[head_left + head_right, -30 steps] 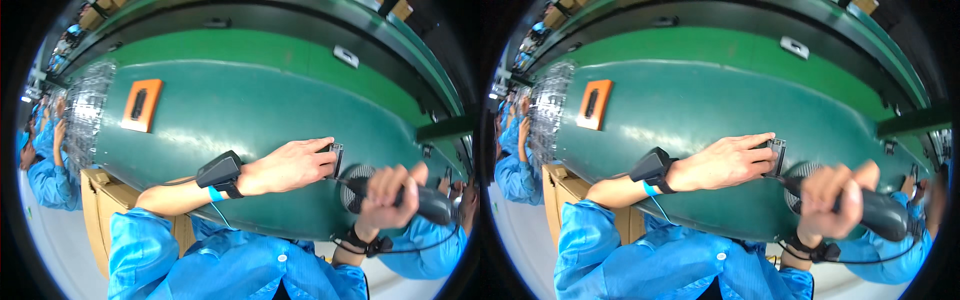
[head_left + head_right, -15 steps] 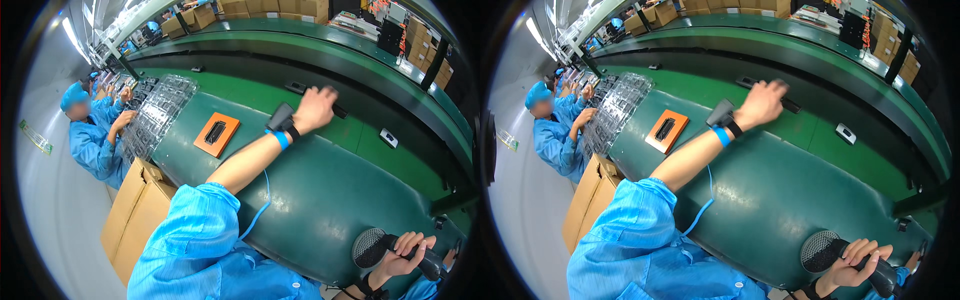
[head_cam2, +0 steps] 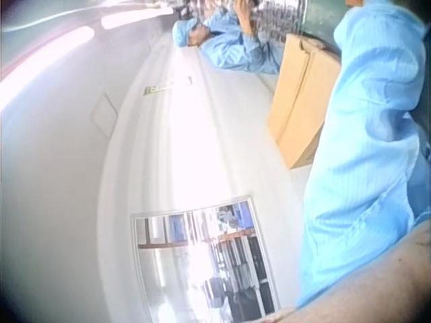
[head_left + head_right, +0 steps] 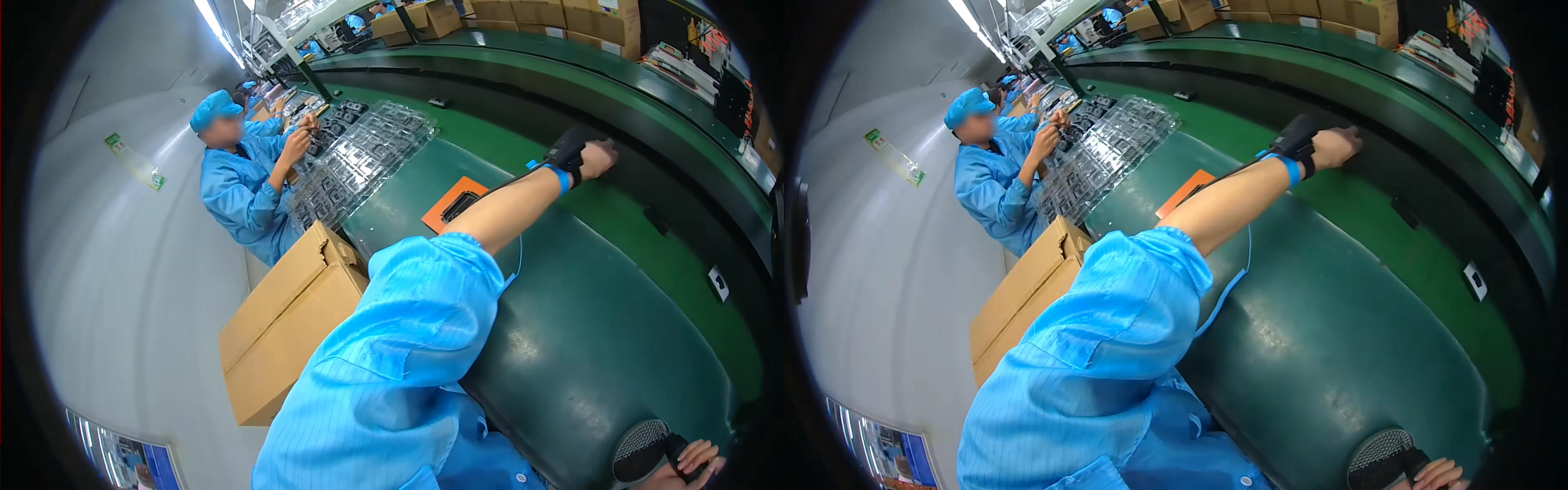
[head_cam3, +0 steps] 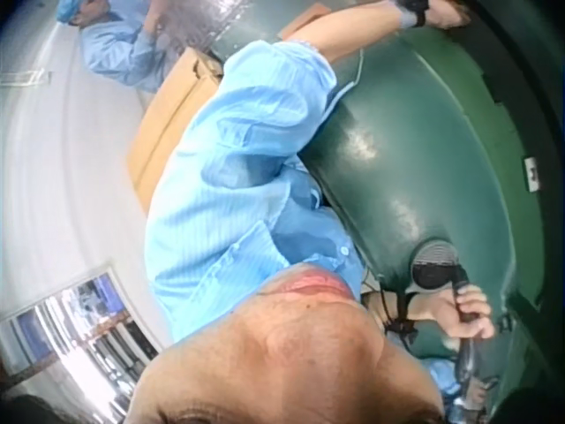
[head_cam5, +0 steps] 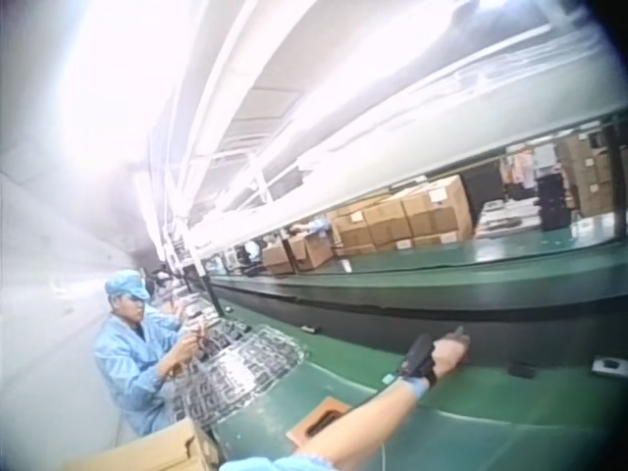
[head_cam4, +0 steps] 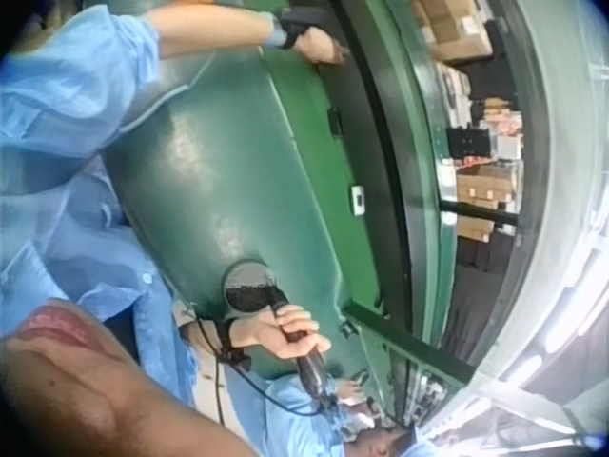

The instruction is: The person uses an electric screwdriver to drive screws into a small black plastic component on a green workbench.

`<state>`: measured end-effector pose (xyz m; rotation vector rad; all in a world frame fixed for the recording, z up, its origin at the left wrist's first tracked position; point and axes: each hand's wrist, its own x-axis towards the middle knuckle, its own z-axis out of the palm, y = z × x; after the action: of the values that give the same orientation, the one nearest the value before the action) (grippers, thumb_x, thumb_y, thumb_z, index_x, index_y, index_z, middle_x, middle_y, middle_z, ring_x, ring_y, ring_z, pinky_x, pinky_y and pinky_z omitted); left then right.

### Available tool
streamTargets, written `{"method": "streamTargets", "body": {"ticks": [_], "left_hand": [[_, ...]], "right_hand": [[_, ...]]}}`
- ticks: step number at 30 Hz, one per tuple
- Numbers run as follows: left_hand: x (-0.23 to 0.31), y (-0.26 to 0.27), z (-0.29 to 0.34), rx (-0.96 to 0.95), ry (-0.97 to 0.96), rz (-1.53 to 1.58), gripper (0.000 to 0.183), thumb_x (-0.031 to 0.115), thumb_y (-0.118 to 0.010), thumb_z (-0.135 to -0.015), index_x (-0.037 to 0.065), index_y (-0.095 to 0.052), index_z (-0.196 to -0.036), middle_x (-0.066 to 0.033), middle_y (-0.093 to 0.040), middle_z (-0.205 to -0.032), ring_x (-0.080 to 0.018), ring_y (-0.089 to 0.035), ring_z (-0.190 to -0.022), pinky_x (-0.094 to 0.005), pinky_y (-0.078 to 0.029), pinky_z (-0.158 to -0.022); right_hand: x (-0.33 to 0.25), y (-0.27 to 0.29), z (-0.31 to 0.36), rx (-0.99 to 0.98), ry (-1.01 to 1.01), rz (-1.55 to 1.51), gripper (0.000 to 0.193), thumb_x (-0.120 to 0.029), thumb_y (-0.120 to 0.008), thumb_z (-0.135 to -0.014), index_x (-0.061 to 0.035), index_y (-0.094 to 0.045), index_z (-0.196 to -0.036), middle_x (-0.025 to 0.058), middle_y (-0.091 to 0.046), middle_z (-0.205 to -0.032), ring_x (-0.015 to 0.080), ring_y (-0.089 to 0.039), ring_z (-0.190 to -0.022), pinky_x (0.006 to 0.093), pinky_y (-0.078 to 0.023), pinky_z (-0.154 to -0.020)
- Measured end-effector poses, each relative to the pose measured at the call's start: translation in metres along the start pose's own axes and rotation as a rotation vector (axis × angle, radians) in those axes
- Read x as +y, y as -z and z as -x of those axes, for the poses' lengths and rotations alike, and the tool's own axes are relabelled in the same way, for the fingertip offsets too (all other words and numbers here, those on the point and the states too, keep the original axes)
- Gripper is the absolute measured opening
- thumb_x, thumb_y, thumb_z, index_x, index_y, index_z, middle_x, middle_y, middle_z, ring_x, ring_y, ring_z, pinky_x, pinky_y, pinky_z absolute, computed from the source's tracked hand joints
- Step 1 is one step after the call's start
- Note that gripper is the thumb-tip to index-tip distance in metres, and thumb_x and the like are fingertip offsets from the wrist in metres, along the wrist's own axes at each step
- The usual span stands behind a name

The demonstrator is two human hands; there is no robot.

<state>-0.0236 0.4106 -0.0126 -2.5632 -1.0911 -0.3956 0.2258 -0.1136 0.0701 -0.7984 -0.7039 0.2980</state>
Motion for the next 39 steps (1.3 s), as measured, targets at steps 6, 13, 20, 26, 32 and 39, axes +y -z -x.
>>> {"method": "streamTargets", "body": {"ticks": [6,13,20,26,32,39], "left_hand": [[0.040,0.060,0.028,-0.221,0.016,0.102,0.021,0.016,-0.073,-0.084,0.009,-0.072,-0.104,-0.0144,-0.072,-0.106,-0.0360,-0.070,-0.105,-0.0481,-0.058,-0.086],[0.191,0.186,0.162,-0.003,-0.645,0.551,0.028,0.000,-0.070,-0.075,0.001,-0.065,-0.103,-0.0140,-0.065,-0.097,-0.0342,-0.068,-0.088,-0.0447,-0.057,-0.074],[0.270,0.186,0.222,-0.008,-0.775,0.735,0.031,0.001,-0.075,-0.070,-0.008,-0.071,-0.099,-0.0175,-0.071,-0.117,-0.0319,-0.070,-0.097,-0.0374,-0.062,-0.076],[0.272,0.192,0.232,-0.151,-0.685,0.749,0.044,0.008,-0.082,-0.064,-0.007,-0.072,-0.105,-0.0176,-0.070,-0.121,-0.0393,-0.068,-0.108,-0.0423,-0.062,-0.084],[0.276,0.183,0.238,-0.029,-0.668,0.793,0.049,0.013,-0.085,-0.059,-0.007,-0.072,-0.102,-0.0177,-0.071,-0.121,-0.0403,-0.068,-0.111,-0.0430,-0.062,-0.084],[0.278,0.180,0.238,-0.002,-0.660,0.797,0.046,0.012,-0.084,-0.058,-0.006,-0.073,-0.099,-0.0172,-0.071,-0.118,-0.0395,-0.069,-0.109,-0.0430,-0.062,-0.085]], "right_hand": [[0.003,0.030,-0.001,-0.006,0.031,-0.078,0.010,-0.017,-0.053,-0.102,-0.0153,-0.047,-0.094,0.0003,-0.036,-0.061,0.0110,-0.034,-0.051,0.0249,-0.032,-0.049],[-0.020,0.023,-0.011,-0.225,0.032,-0.042,0.018,-0.022,-0.041,-0.104,-0.0108,-0.042,-0.090,0.0012,-0.040,-0.062,0.0103,-0.034,-0.050,0.0274,-0.033,-0.049],[-0.054,0.029,-0.016,-0.388,-0.014,0.071,0.020,-0.020,-0.037,-0.101,-0.0059,-0.049,-0.096,0.0009,-0.045,-0.063,0.0114,-0.040,-0.049,0.0305,-0.039,-0.050],[-0.028,0.030,0.001,-0.425,-0.068,0.080,0.020,-0.020,-0.037,-0.101,-0.0059,-0.049,-0.096,0.0011,-0.045,-0.063,0.0117,-0.041,-0.050,0.0306,-0.039,-0.051],[-0.023,0.025,0.005,-0.443,-0.106,0.075,0.020,-0.020,-0.038,-0.101,-0.0059,-0.050,-0.096,0.0013,-0.045,-0.063,0.0120,-0.041,-0.050,0.0307,-0.039,-0.051],[-0.015,0.021,0.007,-0.457,-0.136,0.082,0.020,-0.020,-0.038,-0.101,-0.0058,-0.050,-0.096,0.0016,-0.046,-0.064,0.0123,-0.041,-0.050,0.0308,-0.039,-0.052]]}}
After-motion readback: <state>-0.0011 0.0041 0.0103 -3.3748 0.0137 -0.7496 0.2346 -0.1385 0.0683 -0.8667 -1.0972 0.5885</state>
